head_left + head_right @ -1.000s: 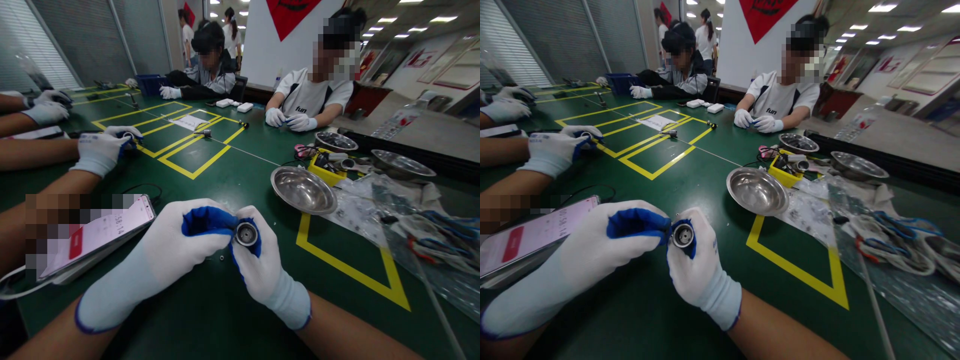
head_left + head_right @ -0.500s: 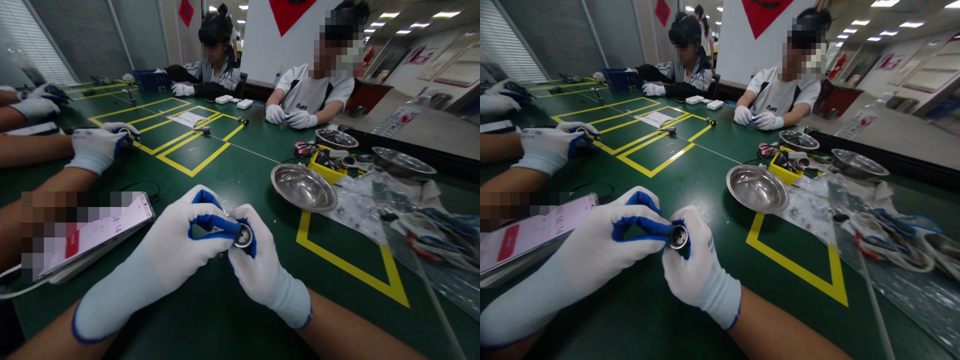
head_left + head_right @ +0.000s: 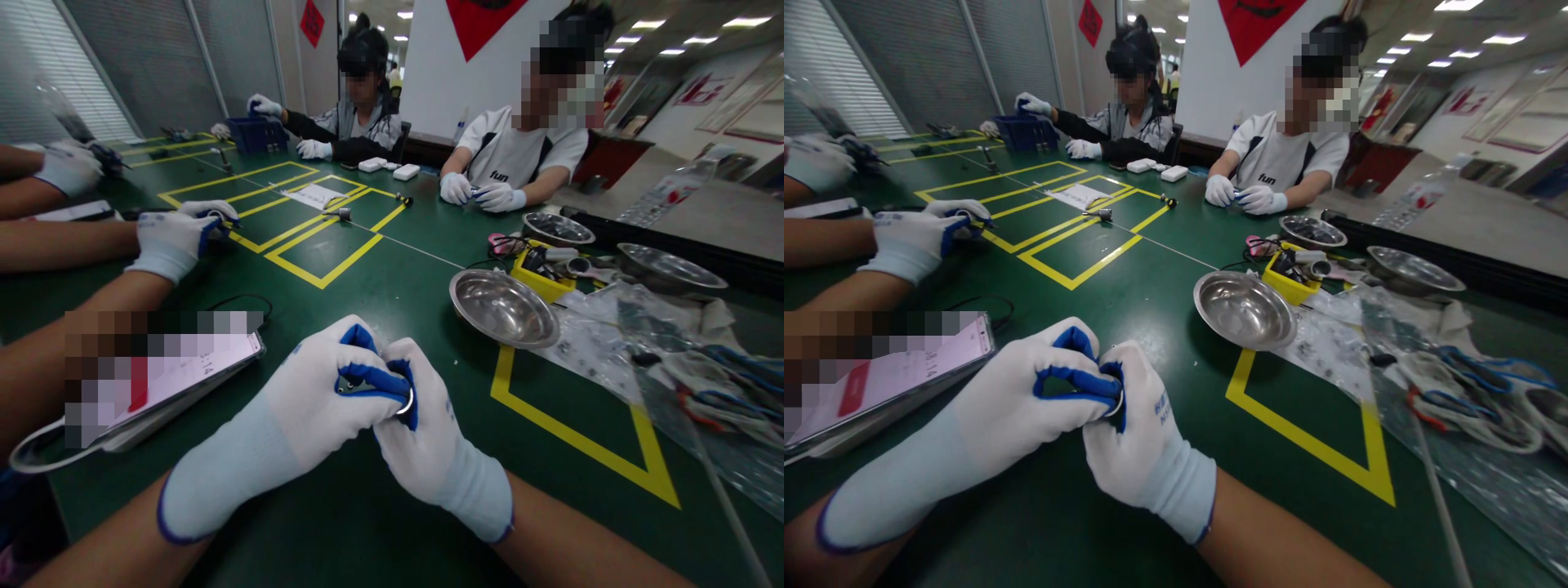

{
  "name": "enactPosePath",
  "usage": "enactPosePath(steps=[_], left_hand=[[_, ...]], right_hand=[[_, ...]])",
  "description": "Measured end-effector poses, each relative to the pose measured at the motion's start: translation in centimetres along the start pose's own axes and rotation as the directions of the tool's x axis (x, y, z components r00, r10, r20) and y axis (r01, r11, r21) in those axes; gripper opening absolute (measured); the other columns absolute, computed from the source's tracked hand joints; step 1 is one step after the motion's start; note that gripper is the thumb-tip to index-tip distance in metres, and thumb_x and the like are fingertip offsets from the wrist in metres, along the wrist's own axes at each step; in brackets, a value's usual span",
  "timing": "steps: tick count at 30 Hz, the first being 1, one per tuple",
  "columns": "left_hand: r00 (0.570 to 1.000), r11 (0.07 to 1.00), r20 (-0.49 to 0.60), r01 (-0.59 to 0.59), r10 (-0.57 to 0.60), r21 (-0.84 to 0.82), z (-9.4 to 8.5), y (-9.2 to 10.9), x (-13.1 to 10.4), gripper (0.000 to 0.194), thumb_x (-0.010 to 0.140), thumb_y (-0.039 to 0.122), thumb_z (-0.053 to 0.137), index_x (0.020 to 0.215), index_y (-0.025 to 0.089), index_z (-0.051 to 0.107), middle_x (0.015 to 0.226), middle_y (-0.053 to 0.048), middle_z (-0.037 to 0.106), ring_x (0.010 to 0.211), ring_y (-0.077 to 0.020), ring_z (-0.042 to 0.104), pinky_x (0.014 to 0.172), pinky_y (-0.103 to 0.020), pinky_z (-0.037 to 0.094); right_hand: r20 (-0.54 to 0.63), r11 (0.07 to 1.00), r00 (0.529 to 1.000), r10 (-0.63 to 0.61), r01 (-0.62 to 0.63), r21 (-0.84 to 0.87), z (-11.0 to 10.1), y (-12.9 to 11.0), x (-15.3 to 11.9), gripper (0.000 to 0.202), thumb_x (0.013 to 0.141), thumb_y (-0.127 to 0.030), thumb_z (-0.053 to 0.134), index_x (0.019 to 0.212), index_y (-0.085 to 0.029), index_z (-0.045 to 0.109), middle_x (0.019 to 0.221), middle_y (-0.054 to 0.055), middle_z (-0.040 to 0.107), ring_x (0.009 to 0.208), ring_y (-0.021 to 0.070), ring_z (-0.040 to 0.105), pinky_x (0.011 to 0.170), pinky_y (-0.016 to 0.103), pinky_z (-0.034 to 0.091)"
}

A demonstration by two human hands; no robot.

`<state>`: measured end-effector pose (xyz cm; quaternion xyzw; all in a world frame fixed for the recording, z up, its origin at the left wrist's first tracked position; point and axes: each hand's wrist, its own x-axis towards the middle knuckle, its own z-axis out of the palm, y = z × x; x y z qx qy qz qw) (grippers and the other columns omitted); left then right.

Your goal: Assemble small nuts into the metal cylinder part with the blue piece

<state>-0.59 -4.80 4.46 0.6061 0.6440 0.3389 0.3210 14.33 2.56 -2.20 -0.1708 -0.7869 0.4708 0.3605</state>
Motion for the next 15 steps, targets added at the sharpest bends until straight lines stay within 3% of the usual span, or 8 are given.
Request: enactPosePath(steps=[9, 15], left_hand=[[0.993, 0.994, -0.096, 0.077, -0.069, 0.079, 1.0, 0.2, 0.2, 0.025, 0.086, 0.036, 0.068, 0.068, 0.022, 0.077, 0.080, -0.001, 0.066, 0.075, -0.0179, 0.063, 0.064, -0.030, 0.049], [0.985, 0.993, -0.126, 0.122, -0.119, 0.010, 1.5, 0.3, 0.1, 0.021, 0.084, 0.035, 0.070, 0.071, 0.020, 0.075, 0.083, -0.001, 0.067, 0.075, -0.0174, 0.064, 0.065, -0.031, 0.050]], right_hand=[[-0.122, 0.982, 0.991, 0.052, -0.073, -0.175, 0.6, 1.1, -0.8, 0.026, 0.086, -0.020, 0.058, 0.110, -0.023, 0.046, 0.100, 0.006, 0.058, 0.084, 0.0220, 0.062, 0.074, 0.042, 0.054], [-0.161, 0.959, 0.985, -0.059, 0.011, -0.285, 0.5, 0.9, -0.9, 0.034, 0.081, -0.016, 0.056, 0.112, -0.024, 0.043, 0.099, 0.004, 0.054, 0.082, 0.0208, 0.060, 0.070, 0.039, 0.053]])
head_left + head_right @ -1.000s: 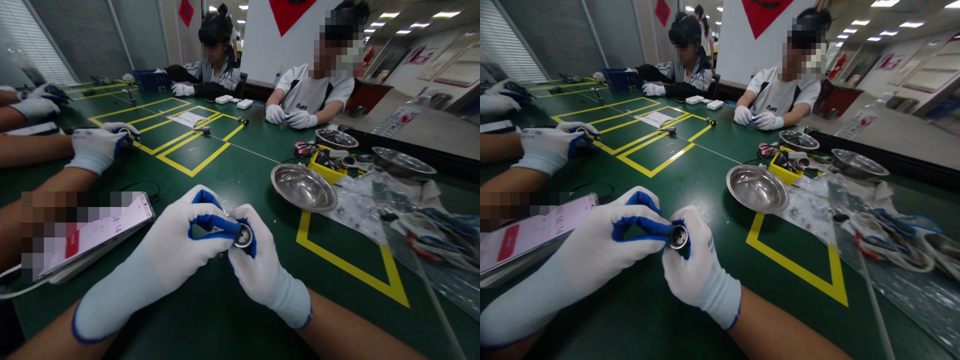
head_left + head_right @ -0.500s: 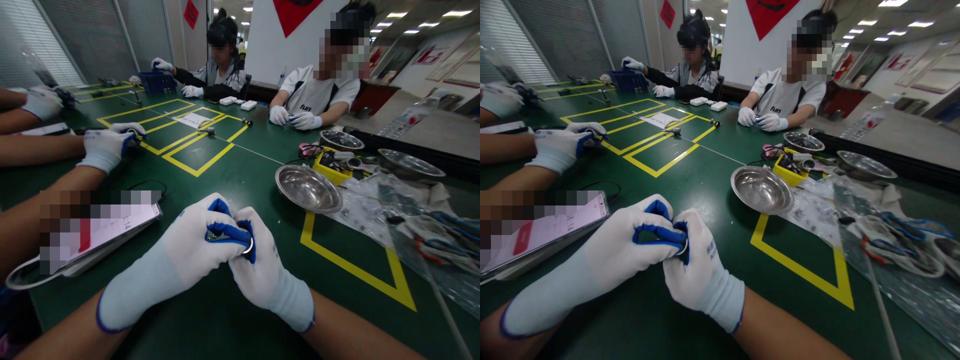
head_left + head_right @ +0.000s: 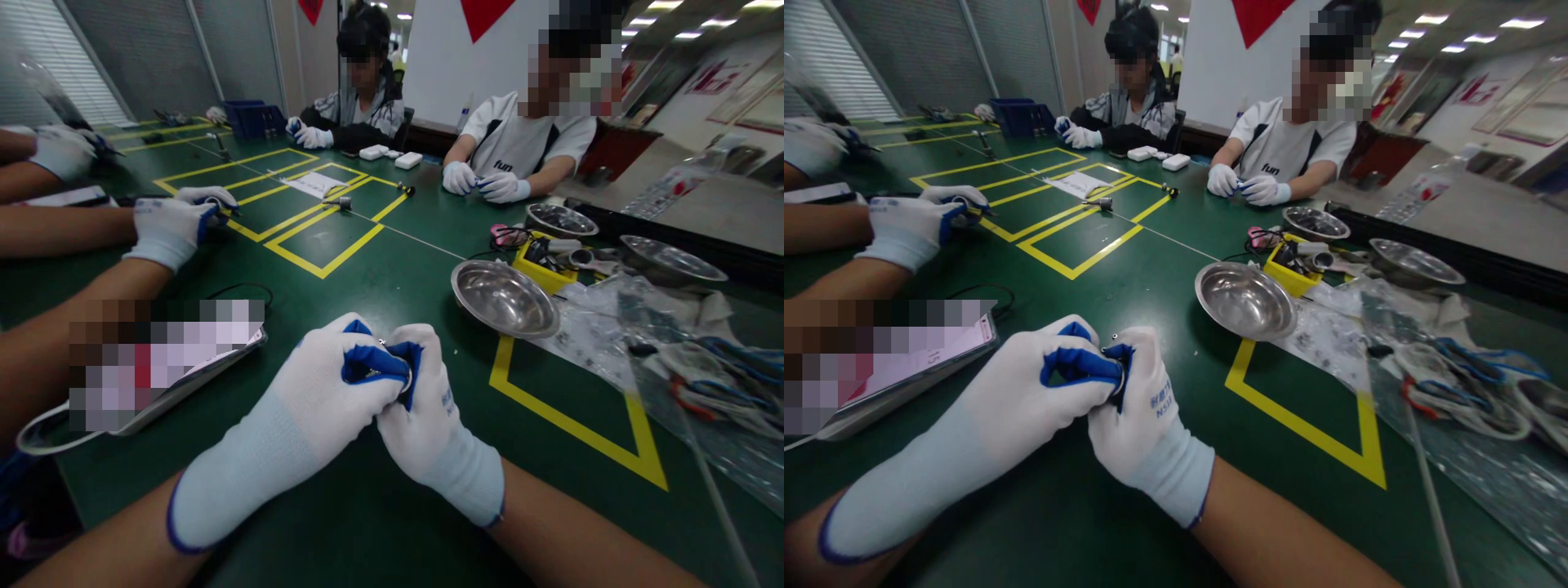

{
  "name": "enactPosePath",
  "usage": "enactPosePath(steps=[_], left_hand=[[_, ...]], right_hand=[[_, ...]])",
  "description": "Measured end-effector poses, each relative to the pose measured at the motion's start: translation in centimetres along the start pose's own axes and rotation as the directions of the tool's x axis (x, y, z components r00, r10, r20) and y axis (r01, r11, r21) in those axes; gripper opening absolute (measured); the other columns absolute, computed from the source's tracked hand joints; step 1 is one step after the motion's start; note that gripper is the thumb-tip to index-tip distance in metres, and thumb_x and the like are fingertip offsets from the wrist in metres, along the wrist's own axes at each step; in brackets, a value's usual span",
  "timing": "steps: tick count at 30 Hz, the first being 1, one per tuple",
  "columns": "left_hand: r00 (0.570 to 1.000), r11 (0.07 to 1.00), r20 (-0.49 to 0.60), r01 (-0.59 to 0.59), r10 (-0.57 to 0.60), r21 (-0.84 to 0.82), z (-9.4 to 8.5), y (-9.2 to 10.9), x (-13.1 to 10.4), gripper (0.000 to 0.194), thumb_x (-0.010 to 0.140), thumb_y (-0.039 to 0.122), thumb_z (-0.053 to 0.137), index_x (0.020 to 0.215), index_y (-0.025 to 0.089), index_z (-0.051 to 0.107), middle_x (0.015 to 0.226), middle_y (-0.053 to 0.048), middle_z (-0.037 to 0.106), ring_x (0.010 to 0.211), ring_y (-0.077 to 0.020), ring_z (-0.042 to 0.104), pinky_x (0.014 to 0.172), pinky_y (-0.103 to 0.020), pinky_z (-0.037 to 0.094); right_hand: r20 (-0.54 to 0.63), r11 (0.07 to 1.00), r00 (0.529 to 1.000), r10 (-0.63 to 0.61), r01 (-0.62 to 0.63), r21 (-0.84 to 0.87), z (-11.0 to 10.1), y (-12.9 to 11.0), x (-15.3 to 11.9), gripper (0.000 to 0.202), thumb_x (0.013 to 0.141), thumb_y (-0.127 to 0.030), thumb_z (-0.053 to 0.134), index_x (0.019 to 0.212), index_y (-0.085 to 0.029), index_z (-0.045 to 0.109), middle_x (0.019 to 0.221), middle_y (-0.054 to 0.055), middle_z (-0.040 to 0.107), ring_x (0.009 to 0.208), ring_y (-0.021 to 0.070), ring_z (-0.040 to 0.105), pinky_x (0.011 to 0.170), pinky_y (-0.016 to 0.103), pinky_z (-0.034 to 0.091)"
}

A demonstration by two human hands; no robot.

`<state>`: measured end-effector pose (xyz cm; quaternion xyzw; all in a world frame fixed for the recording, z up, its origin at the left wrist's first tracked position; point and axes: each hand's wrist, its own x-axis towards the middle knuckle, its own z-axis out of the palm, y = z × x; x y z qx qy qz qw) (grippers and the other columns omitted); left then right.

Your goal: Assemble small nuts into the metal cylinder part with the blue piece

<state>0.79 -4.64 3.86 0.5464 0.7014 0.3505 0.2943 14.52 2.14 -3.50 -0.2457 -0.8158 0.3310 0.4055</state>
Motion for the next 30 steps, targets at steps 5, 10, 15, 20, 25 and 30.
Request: enactPosePath(steps=[5, 10, 15, 20, 25, 30], left_hand=[[0.999, 0.998, -0.004, 0.051, -0.051, -0.024, 0.1, 0.4, 0.0, 0.017, 0.084, 0.031, 0.069, 0.073, 0.019, 0.073, 0.084, 0.000, 0.067, 0.076, -0.0171, 0.066, 0.066, -0.030, 0.052], [1.000, 0.999, -0.007, 0.011, -0.011, 0.031, -0.2, -0.2, 0.1, 0.019, 0.085, 0.036, 0.071, 0.074, 0.020, 0.074, 0.085, 0.000, 0.066, 0.077, -0.0177, 0.066, 0.068, -0.031, 0.053], [0.980, 0.985, 0.109, -0.172, 0.169, 0.027, -1.1, -0.6, 0.4, 0.023, 0.091, 0.036, 0.068, 0.075, 0.021, 0.076, 0.086, 0.000, 0.067, 0.077, -0.0156, 0.064, 0.068, -0.028, 0.052], [0.980, 0.983, 0.083, -0.181, 0.180, 0.005, -0.8, -0.6, 0.4, 0.021, 0.091, 0.034, 0.068, 0.076, 0.021, 0.076, 0.085, 0.000, 0.067, 0.077, -0.0152, 0.064, 0.068, -0.028, 0.052], [0.990, 0.982, -0.041, -0.125, 0.132, 0.140, 0.1, -0.6, -0.1, 0.025, 0.090, 0.039, 0.066, 0.075, 0.022, 0.076, 0.083, -0.001, 0.067, 0.075, -0.0177, 0.065, 0.066, -0.031, 0.052], [0.984, 0.973, -0.092, -0.136, 0.155, 0.186, 0.5, -0.7, -0.3, 0.022, 0.089, 0.039, 0.068, 0.078, 0.023, 0.077, 0.086, -0.002, 0.067, 0.077, -0.0192, 0.065, 0.069, -0.033, 0.056]], right_hand=[[-0.016, 0.999, 1.000, -0.011, 0.010, -0.034, 0.0, 0.0, 0.1, 0.036, 0.078, -0.013, 0.054, 0.111, -0.024, 0.042, 0.098, 0.004, 0.053, 0.082, 0.0205, 0.060, 0.070, 0.039, 0.053], [-0.003, 0.999, 1.000, 0.000, 0.000, -0.051, 0.2, 0.0, 0.2, 0.034, 0.080, -0.014, 0.055, 0.110, -0.024, 0.042, 0.099, 0.004, 0.052, 0.082, 0.0205, 0.059, 0.069, 0.038, 0.052], [0.028, 1.000, 1.000, 0.004, -0.004, 0.007, 0.1, 0.0, 0.1, 0.032, 0.083, -0.016, 0.057, 0.111, -0.023, 0.043, 0.099, 0.004, 0.053, 0.083, 0.0210, 0.060, 0.072, 0.040, 0.054], [0.013, 0.999, 1.000, 0.012, -0.012, 0.039, 0.2, 0.1, 0.0, 0.036, 0.082, -0.016, 0.057, 0.115, -0.024, 0.042, 0.102, 0.005, 0.054, 0.086, 0.0218, 0.060, 0.074, 0.041, 0.055], [-0.032, 1.000, 0.999, 0.006, -0.006, 0.011, 0.3, 0.1, 0.0, 0.033, 0.079, -0.013, 0.055, 0.108, -0.024, 0.043, 0.099, 0.004, 0.054, 0.084, 0.0208, 0.059, 0.073, 0.040, 0.054], [-0.079, 0.998, 0.997, -0.013, 0.018, 0.067, 0.4, 0.1, 0.0, 0.034, 0.079, -0.013, 0.056, 0.110, -0.024, 0.045, 0.097, 0.003, 0.053, 0.081, 0.0197, 0.058, 0.070, 0.039, 0.052]])
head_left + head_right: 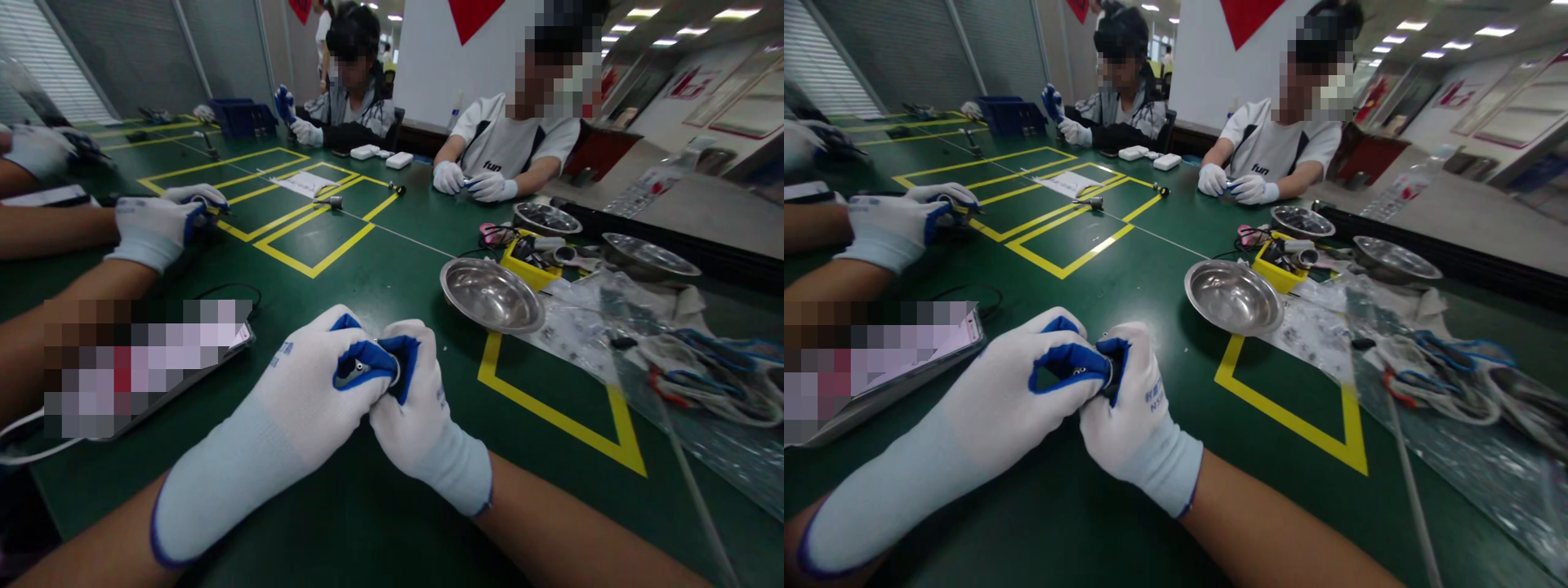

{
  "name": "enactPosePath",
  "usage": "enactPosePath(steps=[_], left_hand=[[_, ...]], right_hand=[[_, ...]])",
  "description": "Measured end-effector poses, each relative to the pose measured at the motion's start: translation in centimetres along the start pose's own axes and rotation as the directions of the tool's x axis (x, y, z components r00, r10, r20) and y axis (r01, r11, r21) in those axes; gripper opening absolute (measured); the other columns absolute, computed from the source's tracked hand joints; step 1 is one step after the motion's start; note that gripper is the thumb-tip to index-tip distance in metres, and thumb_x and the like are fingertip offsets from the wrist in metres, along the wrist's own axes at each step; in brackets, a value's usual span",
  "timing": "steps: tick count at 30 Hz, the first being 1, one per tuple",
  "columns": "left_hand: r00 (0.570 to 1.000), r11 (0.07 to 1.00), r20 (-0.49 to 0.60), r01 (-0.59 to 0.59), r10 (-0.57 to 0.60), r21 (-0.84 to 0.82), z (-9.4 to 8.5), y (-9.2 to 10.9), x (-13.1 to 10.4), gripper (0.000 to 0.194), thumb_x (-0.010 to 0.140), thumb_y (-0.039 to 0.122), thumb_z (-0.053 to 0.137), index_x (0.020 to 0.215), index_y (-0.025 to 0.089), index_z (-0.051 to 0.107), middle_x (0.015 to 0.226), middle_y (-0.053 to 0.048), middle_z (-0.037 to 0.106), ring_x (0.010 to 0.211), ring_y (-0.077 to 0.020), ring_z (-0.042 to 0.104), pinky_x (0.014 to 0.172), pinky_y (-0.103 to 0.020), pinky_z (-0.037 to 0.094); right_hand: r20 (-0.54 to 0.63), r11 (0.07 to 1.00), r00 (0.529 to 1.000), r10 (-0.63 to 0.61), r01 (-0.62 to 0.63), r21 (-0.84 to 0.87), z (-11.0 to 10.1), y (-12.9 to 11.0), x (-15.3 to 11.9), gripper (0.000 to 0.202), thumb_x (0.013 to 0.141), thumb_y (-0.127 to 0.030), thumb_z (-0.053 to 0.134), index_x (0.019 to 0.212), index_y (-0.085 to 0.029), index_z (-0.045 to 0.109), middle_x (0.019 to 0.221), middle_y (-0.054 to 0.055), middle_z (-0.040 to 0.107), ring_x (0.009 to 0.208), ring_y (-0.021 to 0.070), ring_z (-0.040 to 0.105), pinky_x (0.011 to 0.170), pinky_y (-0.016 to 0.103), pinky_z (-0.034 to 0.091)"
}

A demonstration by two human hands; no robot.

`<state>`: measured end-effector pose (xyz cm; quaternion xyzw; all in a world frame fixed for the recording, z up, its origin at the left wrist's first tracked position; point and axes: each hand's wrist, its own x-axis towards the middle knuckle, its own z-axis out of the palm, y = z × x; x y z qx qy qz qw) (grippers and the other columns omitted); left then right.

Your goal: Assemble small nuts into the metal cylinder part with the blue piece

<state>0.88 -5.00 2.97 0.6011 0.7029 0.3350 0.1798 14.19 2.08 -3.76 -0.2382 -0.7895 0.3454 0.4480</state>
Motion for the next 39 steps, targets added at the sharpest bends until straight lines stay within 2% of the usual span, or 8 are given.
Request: enactPosePath(steps=[6, 12, 20, 25, 34, 39], left_hand=[[0.999, 1.000, -0.042, 0.010, -0.010, 0.015, -0.3, 0.5, -0.6, 0.018, 0.090, 0.038, 0.068, 0.082, 0.025, 0.078, 0.099, -0.003, 0.068, 0.087, -0.0209, 0.066, 0.076, -0.035, 0.060], [0.996, 0.999, -0.088, 0.025, -0.022, 0.030, -0.6, 0.6, -1.0, 0.019, 0.088, 0.041, 0.065, 0.083, 0.028, 0.078, 0.093, -0.002, 0.068, 0.095, -0.0238, 0.068, 0.076, -0.035, 0.062], [0.998, 0.995, -0.061, 0.000, 0.005, 0.095, -0.3, 0.3, -1.0, 0.019, 0.088, 0.041, 0.069, 0.082, 0.025, 0.078, 0.094, -0.004, 0.070, 0.080, -0.0216, 0.066, 0.068, -0.035, 0.059], [0.997, 0.990, -0.072, -0.004, 0.014, 0.140, -0.5, 0.6, -1.2, 0.018, 0.088, 0.040, 0.069, 0.083, 0.025, 0.079, 0.095, -0.004, 0.070, 0.082, -0.0215, 0.065, 0.072, -0.035, 0.059], [0.999, 0.989, 0.003, -0.044, 0.044, 0.143, -1.0, 0.4, -1.0, 0.017, 0.090, 0.038, 0.069, 0.084, 0.027, 0.080, 0.097, -0.004, 0.068, 0.084, -0.0209, 0.064, 0.076, -0.035, 0.058], [0.995, 0.981, 0.058, -0.093, 0.084, 0.169, -1.8, 0.2, -0.9, 0.016, 0.089, 0.038, 0.069, 0.084, 0.027, 0.080, 0.100, -0.004, 0.068, 0.087, -0.0207, 0.063, 0.075, -0.032, 0.057]], right_hand=[[0.025, 0.995, 0.999, -0.021, 0.019, 0.094, -0.2, 0.2, 0.1, 0.031, 0.083, -0.014, 0.058, 0.111, -0.024, 0.047, 0.099, 0.003, 0.054, 0.081, 0.0187, 0.059, 0.072, 0.039, 0.053], [0.045, 0.989, 0.998, -0.044, 0.037, 0.141, -0.4, 0.2, 0.3, 0.031, 0.085, -0.015, 0.060, 0.111, -0.024, 0.047, 0.102, 0.003, 0.055, 0.083, 0.0183, 0.059, 0.073, 0.039, 0.053], [0.088, 0.985, 0.996, -0.001, -0.014, 0.174, -0.4, 0.1, 0.1, 0.028, 0.086, -0.016, 0.060, 0.110, -0.025, 0.046, 0.101, 0.004, 0.057, 0.083, 0.0200, 0.060, 0.074, 0.041, 0.053], [0.109, 0.984, 0.994, -0.007, -0.013, 0.175, -0.4, 0.0, 0.2, 0.029, 0.084, -0.013, 0.059, 0.107, -0.025, 0.045, 0.099, 0.003, 0.056, 0.081, 0.0194, 0.059, 0.073, 0.040, 0.053], [0.181, 0.984, 0.983, 0.002, -0.035, 0.176, -0.7, -0.3, 0.5, 0.029, 0.085, -0.015, 0.061, 0.107, -0.025, 0.044, 0.097, 0.003, 0.056, 0.081, 0.0193, 0.059, 0.073, 0.041, 0.053], [0.225, 0.979, 0.973, -0.057, 0.011, 0.204, -0.8, -0.6, 1.0, 0.027, 0.085, -0.015, 0.060, 0.103, -0.025, 0.043, 0.093, 0.001, 0.055, 0.076, 0.0178, 0.058, 0.069, 0.039, 0.053]])
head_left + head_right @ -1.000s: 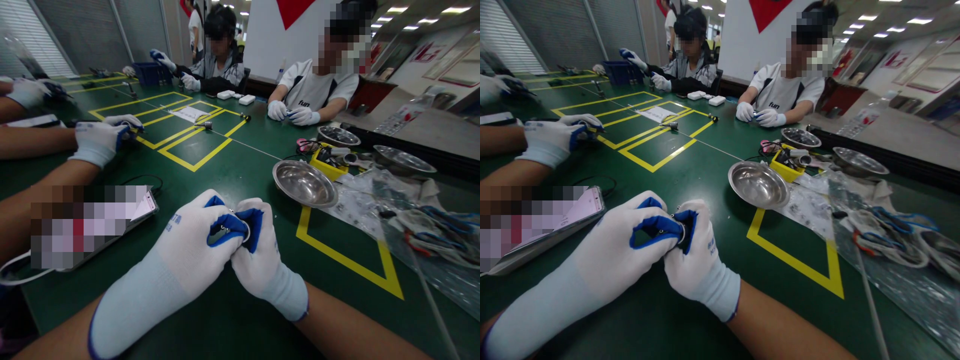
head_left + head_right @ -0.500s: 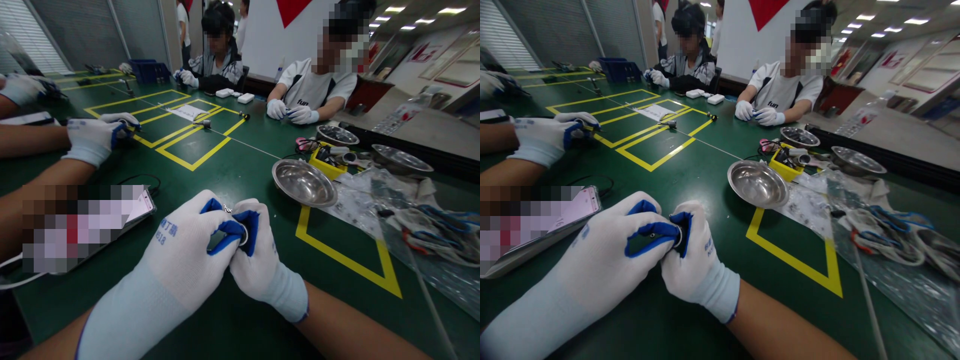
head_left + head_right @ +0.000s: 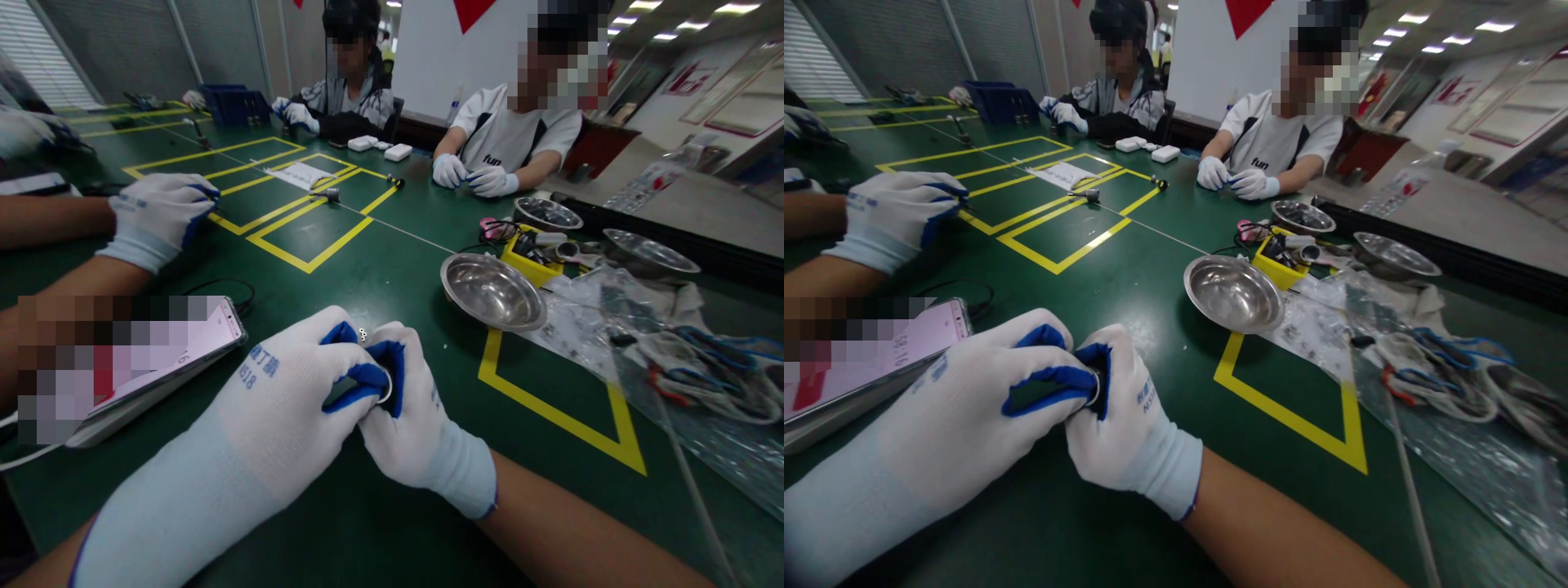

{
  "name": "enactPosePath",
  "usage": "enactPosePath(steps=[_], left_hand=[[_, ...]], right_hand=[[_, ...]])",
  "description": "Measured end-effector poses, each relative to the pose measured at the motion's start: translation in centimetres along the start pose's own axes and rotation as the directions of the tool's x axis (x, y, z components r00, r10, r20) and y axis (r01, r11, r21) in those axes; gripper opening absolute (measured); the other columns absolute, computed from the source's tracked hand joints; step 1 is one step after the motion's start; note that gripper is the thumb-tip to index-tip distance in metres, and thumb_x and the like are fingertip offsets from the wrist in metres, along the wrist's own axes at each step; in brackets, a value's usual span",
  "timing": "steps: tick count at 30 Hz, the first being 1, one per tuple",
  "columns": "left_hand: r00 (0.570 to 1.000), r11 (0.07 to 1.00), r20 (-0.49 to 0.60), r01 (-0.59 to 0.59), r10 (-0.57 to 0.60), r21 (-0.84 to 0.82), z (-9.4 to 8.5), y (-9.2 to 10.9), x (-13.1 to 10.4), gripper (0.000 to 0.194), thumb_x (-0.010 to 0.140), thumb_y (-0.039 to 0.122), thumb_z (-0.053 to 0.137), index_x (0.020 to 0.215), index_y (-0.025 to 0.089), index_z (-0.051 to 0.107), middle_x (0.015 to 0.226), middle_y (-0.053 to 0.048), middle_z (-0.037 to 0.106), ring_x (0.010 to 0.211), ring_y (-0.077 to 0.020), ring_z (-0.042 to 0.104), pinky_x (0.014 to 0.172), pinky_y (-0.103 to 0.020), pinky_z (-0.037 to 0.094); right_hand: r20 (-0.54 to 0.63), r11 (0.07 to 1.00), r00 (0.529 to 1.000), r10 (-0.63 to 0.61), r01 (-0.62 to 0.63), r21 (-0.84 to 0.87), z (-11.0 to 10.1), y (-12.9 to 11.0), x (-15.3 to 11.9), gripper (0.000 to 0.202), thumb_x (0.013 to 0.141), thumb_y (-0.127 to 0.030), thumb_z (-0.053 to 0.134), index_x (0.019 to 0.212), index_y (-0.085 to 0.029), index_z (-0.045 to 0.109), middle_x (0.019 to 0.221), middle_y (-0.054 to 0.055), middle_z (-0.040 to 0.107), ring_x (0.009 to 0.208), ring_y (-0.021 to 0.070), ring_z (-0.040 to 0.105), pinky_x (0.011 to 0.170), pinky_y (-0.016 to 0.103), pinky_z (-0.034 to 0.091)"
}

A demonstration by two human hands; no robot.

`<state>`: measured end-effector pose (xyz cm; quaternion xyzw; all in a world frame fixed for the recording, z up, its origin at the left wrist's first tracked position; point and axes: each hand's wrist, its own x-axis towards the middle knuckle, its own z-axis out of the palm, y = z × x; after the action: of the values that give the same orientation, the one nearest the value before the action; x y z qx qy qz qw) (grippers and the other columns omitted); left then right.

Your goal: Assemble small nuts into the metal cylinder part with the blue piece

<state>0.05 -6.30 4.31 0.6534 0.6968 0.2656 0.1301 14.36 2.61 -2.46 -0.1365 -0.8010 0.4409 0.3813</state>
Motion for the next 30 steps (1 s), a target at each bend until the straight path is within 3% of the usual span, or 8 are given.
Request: enactPosePath(steps=[6, 14, 17, 26, 30], left_hand=[[0.999, 0.999, 0.005, -0.036, 0.036, 0.029, 0.2, -0.2, -0.1, 0.016, 0.089, 0.034, 0.067, 0.084, 0.027, 0.080, 0.099, -0.004, 0.067, 0.083, -0.0197, 0.062, 0.070, -0.030, 0.054], [0.998, 0.996, 0.021, 0.062, -0.060, -0.058, 0.9, -0.2, 0.5, 0.021, 0.088, 0.035, 0.066, 0.075, 0.024, 0.079, 0.091, -0.003, 0.067, 0.078, -0.0192, 0.063, 0.068, -0.031, 0.053], [0.998, 0.994, 0.024, 0.061, -0.059, -0.091, 1.1, -0.4, 0.7, 0.024, 0.091, 0.037, 0.064, 0.078, 0.024, 0.079, 0.090, -0.003, 0.068, 0.080, -0.0197, 0.064, 0.075, -0.033, 0.057], [0.999, 0.999, -0.013, -0.053, 0.053, -0.002, 1.7, -0.8, 0.6, 0.021, 0.095, 0.030, 0.062, 0.084, 0.023, 0.078, 0.097, -0.005, 0.067, 0.084, -0.0196, 0.064, 0.078, -0.034, 0.058], [0.993, 0.993, 0.036, -0.111, 0.113, -0.050, 1.2, -1.1, 0.9, 0.019, 0.095, 0.029, 0.063, 0.087, 0.023, 0.079, 0.100, -0.005, 0.068, 0.088, -0.0197, 0.065, 0.081, -0.033, 0.058]], right_hand=[[0.026, 1.000, 1.000, -0.016, 0.016, 0.000, 0.0, 0.1, 0.1, 0.026, 0.085, -0.013, 0.059, 0.103, -0.025, 0.044, 0.094, 0.002, 0.056, 0.079, 0.0181, 0.059, 0.070, 0.038, 0.054], [-0.008, 0.987, 1.000, 0.025, -0.026, -0.161, 0.3, 0.4, -0.4, 0.029, 0.083, -0.013, 0.060, 0.104, -0.024, 0.044, 0.099, 0.005, 0.056, 0.087, 0.0213, 0.060, 0.075, 0.042, 0.055], [-0.039, 0.978, 0.998, 0.056, -0.062, -0.200, 0.4, 0.4, -0.4, 0.029, 0.082, -0.013, 0.060, 0.105, -0.024, 0.045, 0.100, 0.005, 0.056, 0.087, 0.0215, 0.061, 0.075, 0.041, 0.054], [-0.072, 0.982, 0.994, 0.086, -0.097, -0.160, 0.4, 0.5, -0.3, 0.028, 0.083, -0.013, 0.058, 0.106, -0.024, 0.046, 0.099, 0.004, 0.059, 0.088, 0.0210, 0.062, 0.076, 0.040, 0.055], [-0.065, 0.988, 0.995, 0.070, -0.078, -0.131, 0.5, 0.5, -0.3, 0.026, 0.085, -0.015, 0.060, 0.107, -0.023, 0.047, 0.099, 0.004, 0.059, 0.087, 0.0204, 0.062, 0.075, 0.040, 0.055]])
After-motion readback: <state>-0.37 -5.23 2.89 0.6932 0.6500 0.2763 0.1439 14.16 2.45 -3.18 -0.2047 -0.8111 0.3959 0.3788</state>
